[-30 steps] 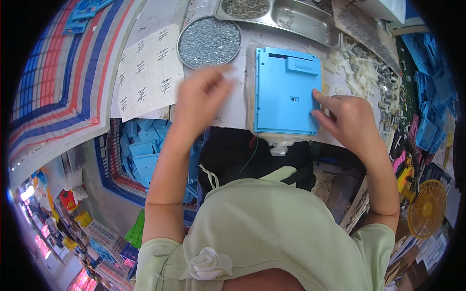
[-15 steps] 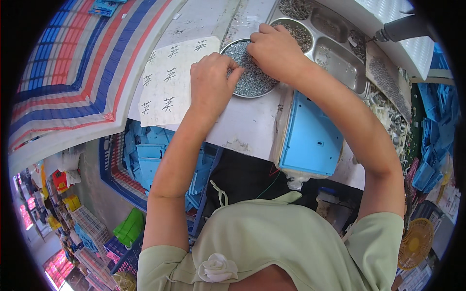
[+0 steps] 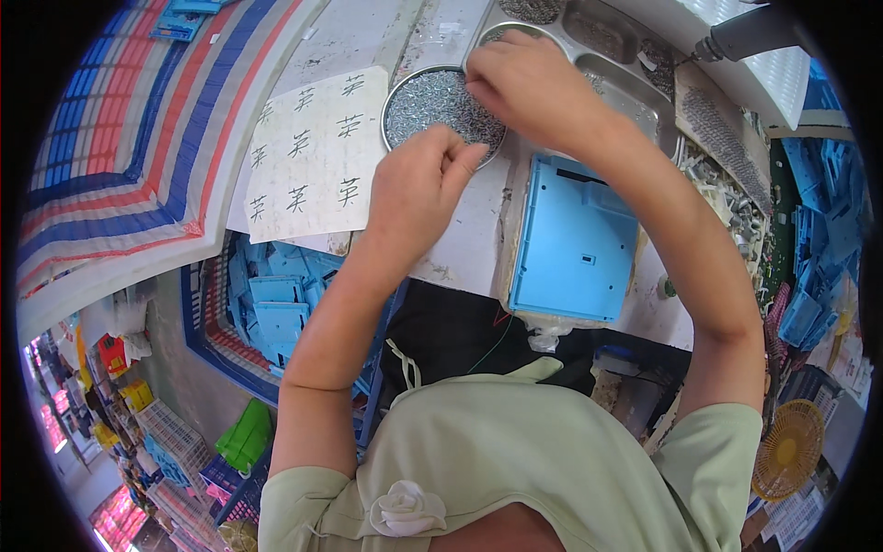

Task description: Assemble and solder components into a blue plastic housing.

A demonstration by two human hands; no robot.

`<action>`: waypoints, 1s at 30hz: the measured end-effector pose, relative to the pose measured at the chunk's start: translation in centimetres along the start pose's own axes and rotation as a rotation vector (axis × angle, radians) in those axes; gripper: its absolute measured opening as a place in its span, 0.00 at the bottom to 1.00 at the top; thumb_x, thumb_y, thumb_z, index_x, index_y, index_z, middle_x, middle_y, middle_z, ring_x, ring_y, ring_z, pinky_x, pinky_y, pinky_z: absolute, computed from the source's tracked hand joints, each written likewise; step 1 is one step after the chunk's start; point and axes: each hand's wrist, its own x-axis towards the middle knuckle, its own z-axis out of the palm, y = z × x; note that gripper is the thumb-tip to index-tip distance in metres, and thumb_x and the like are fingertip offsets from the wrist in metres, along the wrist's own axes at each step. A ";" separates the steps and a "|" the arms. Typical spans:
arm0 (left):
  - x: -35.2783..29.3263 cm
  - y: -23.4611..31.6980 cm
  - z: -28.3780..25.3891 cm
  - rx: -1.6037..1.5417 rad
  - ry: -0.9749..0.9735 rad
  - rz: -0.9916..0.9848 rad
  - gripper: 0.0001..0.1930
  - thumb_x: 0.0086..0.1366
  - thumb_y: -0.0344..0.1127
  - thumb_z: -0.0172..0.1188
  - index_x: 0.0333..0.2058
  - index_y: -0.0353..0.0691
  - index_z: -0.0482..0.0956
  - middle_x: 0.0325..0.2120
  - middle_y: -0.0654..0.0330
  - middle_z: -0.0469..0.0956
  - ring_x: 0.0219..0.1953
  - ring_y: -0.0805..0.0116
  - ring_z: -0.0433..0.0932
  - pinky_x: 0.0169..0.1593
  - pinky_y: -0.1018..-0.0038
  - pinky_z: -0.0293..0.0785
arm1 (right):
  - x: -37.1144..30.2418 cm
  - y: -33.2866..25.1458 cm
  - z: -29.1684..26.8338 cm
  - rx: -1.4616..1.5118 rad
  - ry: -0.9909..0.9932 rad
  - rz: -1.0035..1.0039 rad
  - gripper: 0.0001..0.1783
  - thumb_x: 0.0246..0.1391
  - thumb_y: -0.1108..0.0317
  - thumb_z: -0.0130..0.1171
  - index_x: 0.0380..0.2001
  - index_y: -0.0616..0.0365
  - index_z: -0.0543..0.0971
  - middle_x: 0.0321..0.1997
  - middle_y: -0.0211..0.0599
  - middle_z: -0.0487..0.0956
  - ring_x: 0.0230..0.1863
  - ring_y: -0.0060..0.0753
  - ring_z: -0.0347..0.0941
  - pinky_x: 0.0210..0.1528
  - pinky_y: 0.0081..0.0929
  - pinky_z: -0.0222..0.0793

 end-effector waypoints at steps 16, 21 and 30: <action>-0.9 0.9 1.9 0.048 -0.191 0.016 0.10 0.70 0.34 0.58 0.32 0.35 0.72 0.26 0.50 0.72 0.27 0.49 0.71 0.33 0.62 0.68 | -18.1 2.5 -6.7 0.758 0.104 0.812 0.07 0.56 0.71 0.65 0.36 0.62 0.84 0.32 0.25 0.82 0.33 0.15 0.73 0.39 0.16 0.71; -1.7 0.8 2.7 -0.186 -0.075 0.016 0.10 0.67 0.32 0.62 0.29 0.34 0.74 0.21 0.56 0.70 0.22 0.61 0.68 0.30 0.68 0.67 | -17.3 1.7 -5.7 0.728 0.069 0.787 0.08 0.56 0.70 0.67 0.37 0.63 0.87 0.34 0.33 0.86 0.37 0.20 0.80 0.42 0.20 0.75; -0.4 1.4 3.8 -0.341 -0.238 -0.084 0.09 0.63 0.33 0.68 0.29 0.34 0.79 0.20 0.65 0.72 0.24 0.78 0.66 0.29 0.77 0.63 | -18.4 1.7 -4.4 0.832 0.111 0.936 0.11 0.57 0.71 0.68 0.42 0.64 0.87 0.39 0.37 0.88 0.40 0.20 0.80 0.46 0.20 0.75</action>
